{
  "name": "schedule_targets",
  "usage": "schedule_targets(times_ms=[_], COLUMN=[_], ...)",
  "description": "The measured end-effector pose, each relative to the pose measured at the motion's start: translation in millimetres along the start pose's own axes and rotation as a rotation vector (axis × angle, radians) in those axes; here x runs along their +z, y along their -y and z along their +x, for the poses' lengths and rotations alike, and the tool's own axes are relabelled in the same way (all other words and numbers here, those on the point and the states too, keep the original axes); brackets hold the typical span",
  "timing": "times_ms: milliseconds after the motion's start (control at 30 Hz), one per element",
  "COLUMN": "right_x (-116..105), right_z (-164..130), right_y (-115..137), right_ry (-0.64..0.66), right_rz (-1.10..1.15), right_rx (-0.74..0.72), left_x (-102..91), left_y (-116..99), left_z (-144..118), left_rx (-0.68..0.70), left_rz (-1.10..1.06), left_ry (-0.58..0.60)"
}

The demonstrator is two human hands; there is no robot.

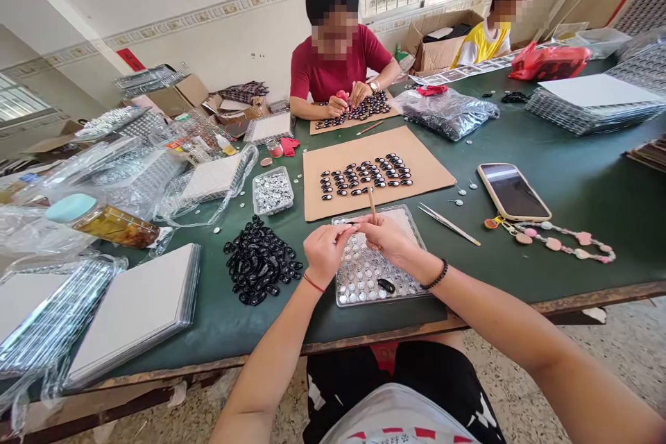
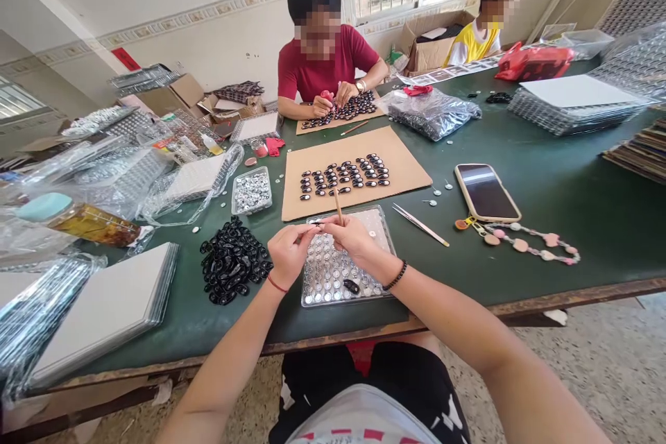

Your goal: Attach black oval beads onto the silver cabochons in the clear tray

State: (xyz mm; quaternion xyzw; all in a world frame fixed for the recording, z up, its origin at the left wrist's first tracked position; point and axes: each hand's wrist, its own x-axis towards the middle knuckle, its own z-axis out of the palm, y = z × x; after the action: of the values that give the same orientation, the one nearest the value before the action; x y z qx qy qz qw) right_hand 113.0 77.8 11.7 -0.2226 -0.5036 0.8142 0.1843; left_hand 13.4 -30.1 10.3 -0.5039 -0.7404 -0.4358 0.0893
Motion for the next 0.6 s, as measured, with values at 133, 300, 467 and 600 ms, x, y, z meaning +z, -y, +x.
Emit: schedule_targets(times_ms=[133, 300, 467, 600], right_x=[-1, -3, -41, -110], right_z=[1, 1, 24, 60], right_y=[-1, 0, 28, 60], right_ry=[-0.041, -0.074, -0.227, -0.512], right_rz=[-0.078, -0.109, -0.228, -0.75], right_rx=[-0.023, -0.049, -0.194, -0.323], left_x=[-3.1, -17.0, -43.2, -52.9], left_y=[2, 15, 27, 32], left_z=[6, 24, 40, 40], left_rx=[-0.184, -0.784, -1.272, -1.297], left_rz=[-0.073, -0.894, -1.454, -1.42], left_ry=[-0.032, -0.162, -0.495, -0.582])
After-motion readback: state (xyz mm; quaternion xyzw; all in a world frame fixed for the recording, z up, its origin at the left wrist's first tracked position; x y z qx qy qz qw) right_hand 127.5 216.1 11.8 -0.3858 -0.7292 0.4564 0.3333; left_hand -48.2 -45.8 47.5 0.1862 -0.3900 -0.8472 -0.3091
